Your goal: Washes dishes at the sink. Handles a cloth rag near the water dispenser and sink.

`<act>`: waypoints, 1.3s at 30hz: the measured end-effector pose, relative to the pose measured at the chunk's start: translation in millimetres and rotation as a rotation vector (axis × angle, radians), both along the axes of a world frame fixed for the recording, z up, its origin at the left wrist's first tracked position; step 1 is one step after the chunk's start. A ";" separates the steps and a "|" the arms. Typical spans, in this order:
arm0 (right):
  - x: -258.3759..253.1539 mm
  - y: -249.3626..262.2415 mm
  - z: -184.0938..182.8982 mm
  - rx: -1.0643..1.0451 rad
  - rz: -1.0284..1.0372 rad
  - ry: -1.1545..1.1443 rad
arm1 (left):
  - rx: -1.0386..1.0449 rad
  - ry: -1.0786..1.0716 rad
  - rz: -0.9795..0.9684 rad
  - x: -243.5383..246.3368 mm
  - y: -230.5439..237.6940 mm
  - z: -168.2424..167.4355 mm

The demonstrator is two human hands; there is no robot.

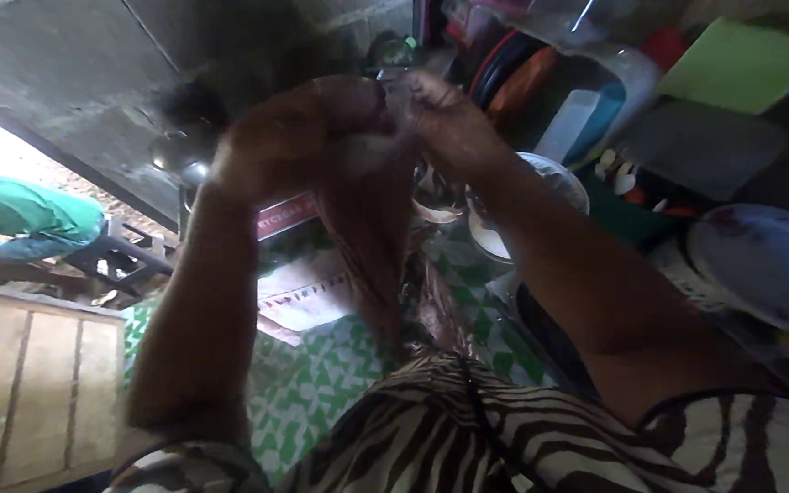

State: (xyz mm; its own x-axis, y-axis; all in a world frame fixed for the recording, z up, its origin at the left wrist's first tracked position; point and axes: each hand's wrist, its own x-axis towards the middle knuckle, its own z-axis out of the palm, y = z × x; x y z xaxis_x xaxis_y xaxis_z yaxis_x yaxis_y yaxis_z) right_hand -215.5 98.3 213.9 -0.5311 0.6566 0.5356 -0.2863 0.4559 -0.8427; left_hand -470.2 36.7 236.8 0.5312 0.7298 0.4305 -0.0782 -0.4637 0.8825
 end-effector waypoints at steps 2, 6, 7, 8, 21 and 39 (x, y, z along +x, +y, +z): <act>1.5 -2.6 15.2 0.069 -0.009 -0.004 | 0.031 0.091 0.119 -10.3 -8.1 1.2; -3.5 -6.7 29.1 0.220 -0.125 -0.315 | 0.009 0.332 0.317 -17.8 -19.3 0.3; -4.4 -5.8 30.5 0.258 -0.160 -0.397 | -0.017 0.388 0.374 -15.8 -22.8 0.8; -5.0 -6.1 32.0 0.286 -0.200 -0.463 | -0.040 0.441 0.448 -12.6 -27.1 2.4; 8.5 -9.5 36.9 0.189 -0.218 -0.683 | -0.021 0.448 0.568 16.8 -22.7 1.1; -11.6 -26.9 34.5 -0.155 -0.127 -0.714 | 0.010 0.057 0.889 42.0 36.7 -28.1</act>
